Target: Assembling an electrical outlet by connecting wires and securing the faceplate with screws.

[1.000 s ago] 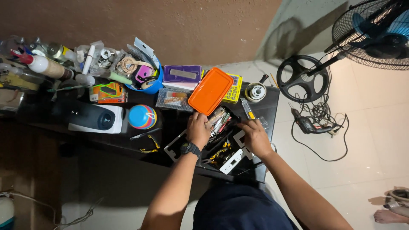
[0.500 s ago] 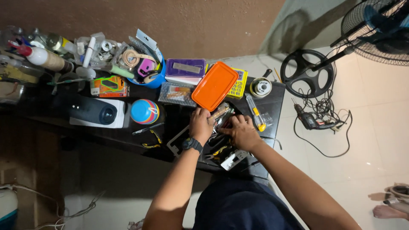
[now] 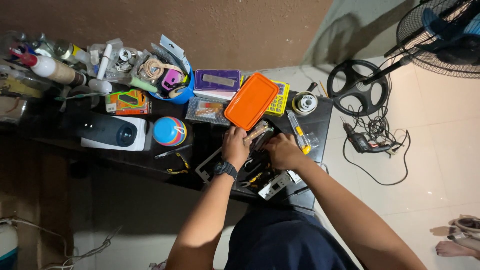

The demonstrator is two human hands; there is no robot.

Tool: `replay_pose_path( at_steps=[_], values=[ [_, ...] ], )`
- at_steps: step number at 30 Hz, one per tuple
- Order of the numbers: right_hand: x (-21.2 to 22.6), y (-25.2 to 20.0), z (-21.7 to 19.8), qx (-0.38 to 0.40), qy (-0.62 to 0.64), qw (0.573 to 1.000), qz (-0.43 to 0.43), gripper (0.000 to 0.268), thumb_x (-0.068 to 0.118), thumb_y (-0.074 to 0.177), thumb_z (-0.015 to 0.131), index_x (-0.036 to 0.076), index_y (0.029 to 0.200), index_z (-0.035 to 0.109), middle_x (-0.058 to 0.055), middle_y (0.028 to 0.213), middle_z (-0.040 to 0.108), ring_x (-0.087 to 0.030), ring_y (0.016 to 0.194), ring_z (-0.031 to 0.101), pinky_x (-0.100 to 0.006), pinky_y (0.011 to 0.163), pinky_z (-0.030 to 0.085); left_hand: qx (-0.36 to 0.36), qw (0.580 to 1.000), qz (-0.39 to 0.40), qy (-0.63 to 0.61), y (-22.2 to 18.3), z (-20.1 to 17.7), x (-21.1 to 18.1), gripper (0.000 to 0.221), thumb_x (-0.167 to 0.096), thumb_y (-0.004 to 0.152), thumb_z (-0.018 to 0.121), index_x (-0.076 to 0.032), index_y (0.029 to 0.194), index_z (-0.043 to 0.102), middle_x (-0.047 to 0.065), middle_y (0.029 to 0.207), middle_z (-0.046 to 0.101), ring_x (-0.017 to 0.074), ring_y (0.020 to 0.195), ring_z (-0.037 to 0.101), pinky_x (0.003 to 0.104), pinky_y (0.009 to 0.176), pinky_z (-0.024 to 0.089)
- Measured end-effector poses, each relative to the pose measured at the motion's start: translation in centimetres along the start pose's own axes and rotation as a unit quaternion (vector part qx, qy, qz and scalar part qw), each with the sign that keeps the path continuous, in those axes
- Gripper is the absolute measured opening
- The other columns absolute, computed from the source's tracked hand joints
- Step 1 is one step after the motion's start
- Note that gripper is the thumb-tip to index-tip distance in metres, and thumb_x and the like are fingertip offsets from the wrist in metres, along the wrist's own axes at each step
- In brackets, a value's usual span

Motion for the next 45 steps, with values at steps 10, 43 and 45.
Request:
replay_pose_path(
  at_steps=[10,43,45],
  values=[
    [0.9,-0.2,-7.6,0.009,0.122,0.991,0.045,0.008,0.039,0.090,0.078,0.033,0.087,0.079,0.008,0.090,0.078,-0.027,0.102,0.079,-0.049,0.085,0.051,-0.003,1.000,0.018,0.014,-0.6,-1.9,-1.7,0.026,-0.014,0.097,0.085,-0.013,0.105,0.061,0.013,0.120,0.064,0.0454,0.118,0.071,0.055,0.090,0.066],
    [3.2,-15.5,-11.8,-0.087,0.580,0.770,0.249,0.033,0.016,0.117,0.058,0.004,0.148,0.058,-0.011,0.071,0.070,-0.022,0.060,0.062,-0.036,0.056,0.052,0.085,0.924,-0.171,-0.331,-12.2,-2.7,-11.1,0.039,-0.018,0.094,0.082,-0.006,0.131,0.089,0.022,0.109,0.088,0.0319,0.107,0.085,0.044,0.088,0.066],
    [4.3,-15.7,-15.1,-0.090,0.532,0.802,0.256,0.027,0.015,0.110,0.064,0.008,0.134,0.076,-0.016,0.084,0.080,-0.027,0.082,0.072,-0.045,0.083,0.061,0.097,0.917,-0.151,-0.355,-11.6,-3.3,-11.7,0.036,-0.017,0.094,0.083,-0.006,0.128,0.090,0.018,0.104,0.088,0.0251,0.098,0.083,0.040,0.084,0.066]
  ],
)
Point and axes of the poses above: each hand's wrist, its own y-axis towards the middle knuckle, its own z-axis out of the palm, x = y × z, the point moved 5 cm from there along y, towards the middle knuckle
